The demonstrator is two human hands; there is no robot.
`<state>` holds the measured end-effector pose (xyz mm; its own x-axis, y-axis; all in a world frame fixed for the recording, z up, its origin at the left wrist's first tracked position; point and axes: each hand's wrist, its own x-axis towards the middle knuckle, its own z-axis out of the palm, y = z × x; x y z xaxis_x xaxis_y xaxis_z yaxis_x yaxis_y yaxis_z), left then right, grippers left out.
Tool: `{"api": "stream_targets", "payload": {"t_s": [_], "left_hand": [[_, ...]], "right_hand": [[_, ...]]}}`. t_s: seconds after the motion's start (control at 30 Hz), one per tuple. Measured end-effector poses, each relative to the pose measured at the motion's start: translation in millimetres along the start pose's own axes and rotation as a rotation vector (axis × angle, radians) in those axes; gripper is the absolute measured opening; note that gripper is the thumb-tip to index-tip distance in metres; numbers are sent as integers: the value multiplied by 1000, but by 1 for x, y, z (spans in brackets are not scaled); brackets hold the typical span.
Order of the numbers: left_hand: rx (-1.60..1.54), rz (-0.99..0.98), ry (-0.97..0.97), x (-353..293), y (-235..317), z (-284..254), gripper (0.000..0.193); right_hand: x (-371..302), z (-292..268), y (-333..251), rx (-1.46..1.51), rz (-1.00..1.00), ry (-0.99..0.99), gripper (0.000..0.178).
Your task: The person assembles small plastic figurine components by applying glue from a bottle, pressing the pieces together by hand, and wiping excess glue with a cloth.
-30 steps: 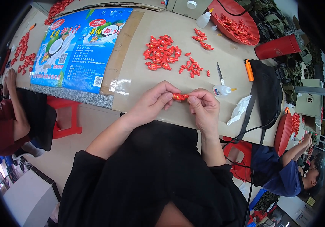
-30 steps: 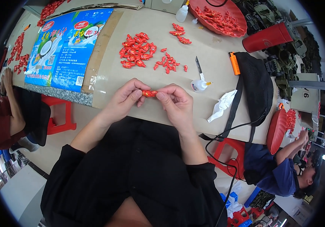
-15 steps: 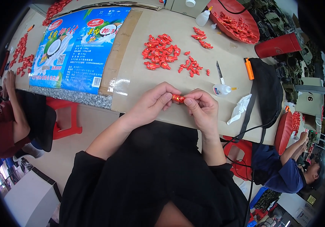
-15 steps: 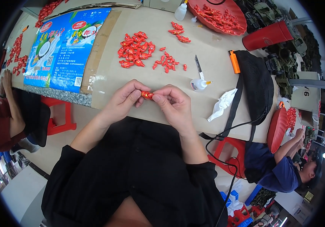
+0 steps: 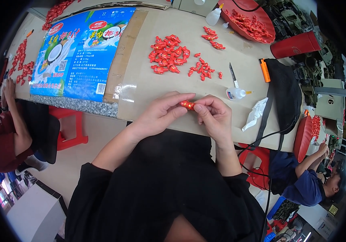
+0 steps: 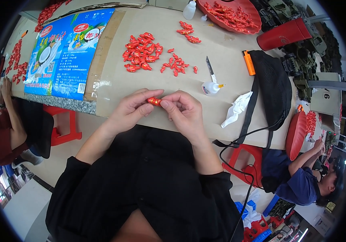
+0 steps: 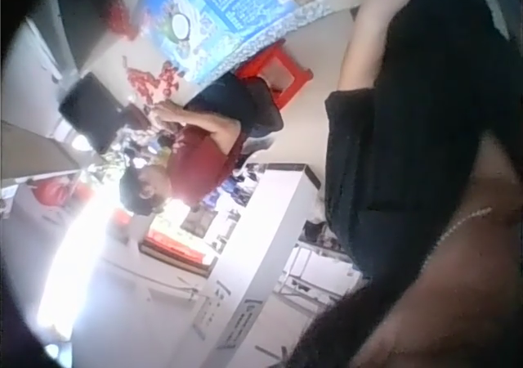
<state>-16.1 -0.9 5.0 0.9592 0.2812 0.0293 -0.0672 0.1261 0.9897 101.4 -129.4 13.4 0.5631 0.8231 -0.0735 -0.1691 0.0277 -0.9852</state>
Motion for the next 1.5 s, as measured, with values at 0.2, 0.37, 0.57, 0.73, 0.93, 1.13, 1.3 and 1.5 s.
{"api": "stream_targets", "payload": {"t_s": [0.2,0.37,0.57,0.73,0.93,1.13,1.3,1.5], "left_hand": [[223,89,0,2,5,0,31],[296,74,-31,3,6,1,32],[311,108,-19,4,3,5,31],[331,82,-45,6,9,6,29],[362,103,-58,7,6,6,28],[374,134,-28,8,4,6,30],[392,75,-57,7,7,6,31],[403,70,-41,7,6,7,29]], "right_hand": [[-2,2,-10,-43,17,2,6],[0,-3,-7,-148,-13,-59,4],[0,-4,-1,-58,-10,-96,2],[1,-5,5,-64,-59,-98,2],[2,-6,7,-54,-68,-109,1],[0,-6,8,-22,-19,-84,1],[-1,-6,7,-37,-20,-81,5],[1,-4,9,-7,-17,-68,1]]}}
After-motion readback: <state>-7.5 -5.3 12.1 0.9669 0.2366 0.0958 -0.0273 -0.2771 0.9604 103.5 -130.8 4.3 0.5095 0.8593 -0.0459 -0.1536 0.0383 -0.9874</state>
